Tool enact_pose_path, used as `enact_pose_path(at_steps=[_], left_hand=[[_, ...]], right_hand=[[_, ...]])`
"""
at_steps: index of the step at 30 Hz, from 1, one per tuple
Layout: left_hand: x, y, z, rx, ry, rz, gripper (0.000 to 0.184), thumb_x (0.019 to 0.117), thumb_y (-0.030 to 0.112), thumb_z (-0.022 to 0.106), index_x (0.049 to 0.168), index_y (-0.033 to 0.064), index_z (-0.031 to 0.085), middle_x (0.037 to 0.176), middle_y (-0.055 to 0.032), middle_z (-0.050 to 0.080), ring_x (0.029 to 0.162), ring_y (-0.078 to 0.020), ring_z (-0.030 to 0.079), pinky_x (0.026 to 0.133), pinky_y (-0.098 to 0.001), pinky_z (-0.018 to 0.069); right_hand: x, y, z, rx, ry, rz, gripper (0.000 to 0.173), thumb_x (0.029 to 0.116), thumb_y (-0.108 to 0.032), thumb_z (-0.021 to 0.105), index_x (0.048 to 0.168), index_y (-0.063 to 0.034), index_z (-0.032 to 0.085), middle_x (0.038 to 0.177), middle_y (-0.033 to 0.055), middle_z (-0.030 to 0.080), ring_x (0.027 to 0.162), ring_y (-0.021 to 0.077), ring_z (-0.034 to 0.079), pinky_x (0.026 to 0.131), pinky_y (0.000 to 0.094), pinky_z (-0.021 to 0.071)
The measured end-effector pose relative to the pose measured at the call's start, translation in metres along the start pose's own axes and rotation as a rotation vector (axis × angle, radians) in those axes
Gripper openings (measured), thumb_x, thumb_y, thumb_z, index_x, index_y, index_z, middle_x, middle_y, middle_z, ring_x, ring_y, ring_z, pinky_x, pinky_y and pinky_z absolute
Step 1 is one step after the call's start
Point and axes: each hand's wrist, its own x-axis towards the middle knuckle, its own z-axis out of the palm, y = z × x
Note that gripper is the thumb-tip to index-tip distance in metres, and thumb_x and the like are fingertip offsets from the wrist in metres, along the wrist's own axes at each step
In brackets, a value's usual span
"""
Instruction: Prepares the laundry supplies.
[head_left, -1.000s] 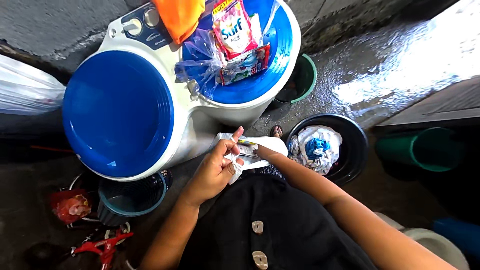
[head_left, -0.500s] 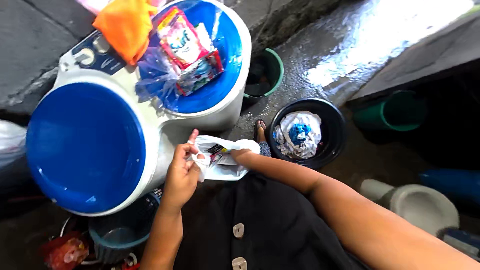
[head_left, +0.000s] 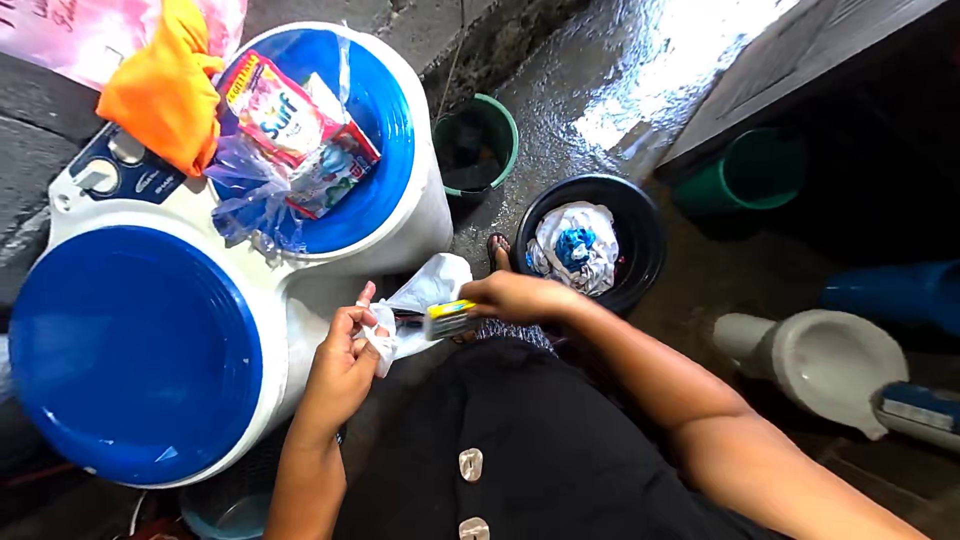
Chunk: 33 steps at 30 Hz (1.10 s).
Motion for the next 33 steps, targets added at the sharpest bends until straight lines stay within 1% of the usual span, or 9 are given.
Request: enact_pose_path(at_steps=[6, 10, 16, 20, 22, 24, 26, 29, 33], left_hand=[[-0.004, 0.003, -0.011, -0.004, 0.018, 0.004, 0.022, 0.0953, 0.010, 0.056, 0.117, 0.0068, 0.054, 0.150, -0.0040, 0.052, 0.088, 0.0006, 0.067, 0.069, -0.0197, 0.0570], [-0.009, 0.009, -0.021, 0.024, 0.049, 0.017, 0.022, 0.0960, 0.012, 0.057, 0.117, 0.0075, 0.054, 0.141, -0.0043, 0.057, 0.093, -0.0013, 0.067, 0.071, -0.0206, 0.0575], [-0.017, 0.021, -0.031, 0.001, 0.079, 0.047, 0.022, 0.0960, 0.013, 0.057, 0.117, 0.0073, 0.054, 0.142, -0.0036, 0.057, 0.088, 0.0008, 0.067, 0.068, -0.0186, 0.0566], [-0.024, 0.043, -0.037, -0.051, 0.117, 0.178, 0.016, 0.0991, 0.019, 0.057, 0.111, 0.0086, 0.055, 0.141, -0.0032, 0.060, 0.111, -0.0038, 0.066, 0.081, -0.0208, 0.0590], [-0.029, 0.054, -0.044, -0.092, 0.167, 0.253, 0.012, 0.1020, 0.022, 0.056, 0.110, 0.0125, 0.055, 0.140, -0.0026, 0.062, 0.125, -0.0119, 0.062, 0.092, -0.0265, 0.0588], [-0.032, 0.061, -0.051, -0.103, 0.233, 0.283, 0.011, 0.1037, 0.026, 0.057, 0.109, 0.0168, 0.058, 0.127, 0.0012, 0.069, 0.123, -0.0148, 0.065, 0.095, -0.0299, 0.0589], [-0.035, 0.059, -0.052, -0.079, 0.264, 0.256, 0.011, 0.1035, 0.029, 0.058, 0.109, 0.0187, 0.059, 0.115, 0.0047, 0.073, 0.113, -0.0124, 0.069, 0.092, -0.0278, 0.0605], [-0.025, 0.051, -0.043, -0.012, 0.254, 0.190, 0.012, 0.1022, 0.020, 0.057, 0.108, 0.0108, 0.061, 0.108, 0.0031, 0.075, 0.095, -0.0045, 0.071, 0.080, -0.0202, 0.0595], [0.010, 0.048, -0.015, 0.063, 0.187, 0.121, 0.018, 0.0971, 0.010, 0.053, 0.109, 0.0028, 0.064, 0.097, -0.0004, 0.071, 0.076, 0.0012, 0.064, 0.067, -0.0165, 0.0546]], right_hand=[[-0.118, 0.048, -0.077, 0.018, 0.149, 0.346, 0.028, 0.1011, -0.006, 0.060, 0.127, -0.0108, 0.067, 0.099, 0.0101, 0.072, 0.083, 0.0212, 0.070, 0.078, 0.0466, 0.0588], [-0.120, 0.092, -0.080, -0.139, 0.328, 0.820, 0.069, 0.0914, -0.012, 0.077, 0.153, -0.0076, 0.047, 0.144, 0.0366, 0.048, 0.122, 0.0610, 0.052, 0.096, 0.0801, 0.0383], [-0.009, 0.025, -0.030, 0.090, 0.297, 0.103, 0.049, 0.0889, -0.008, 0.076, 0.136, -0.0051, 0.062, 0.137, 0.0176, 0.061, 0.120, 0.0319, 0.064, 0.098, 0.0517, 0.0557], [0.065, 0.015, 0.013, -0.065, 0.152, -0.060, 0.096, 0.0663, -0.007, 0.093, 0.151, -0.0156, 0.050, 0.159, 0.0225, 0.039, 0.139, 0.0499, 0.044, 0.107, 0.0690, 0.0419], [0.084, 0.024, 0.022, -0.117, 0.130, -0.073, 0.063, 0.0750, -0.007, 0.088, 0.134, -0.0074, 0.064, 0.150, 0.0220, 0.050, 0.133, 0.0486, 0.050, 0.104, 0.0687, 0.0440], [0.090, 0.028, 0.015, -0.122, 0.117, -0.104, 0.020, 0.0862, -0.006, 0.078, 0.104, 0.0026, 0.073, 0.121, 0.0220, 0.067, 0.111, 0.0396, 0.065, 0.096, 0.0593, 0.0526], [0.084, 0.031, 0.001, -0.080, 0.087, -0.094, 0.012, 0.0890, -0.006, 0.074, 0.091, 0.0045, 0.069, 0.093, 0.0195, 0.069, 0.089, 0.0333, 0.068, 0.082, 0.0547, 0.0553], [0.069, 0.025, -0.026, 0.136, 0.052, -0.020, 0.013, 0.0895, -0.006, 0.073, 0.096, -0.0010, 0.063, 0.080, 0.0098, 0.064, 0.071, 0.0190, 0.062, 0.067, 0.0423, 0.0526], [0.061, 0.009, -0.049, 0.263, -0.025, -0.121, 0.038, 0.0908, -0.003, 0.066, 0.127, -0.0039, 0.056, 0.096, 0.0088, 0.067, 0.079, 0.0134, 0.065, 0.072, 0.0346, 0.0562]])
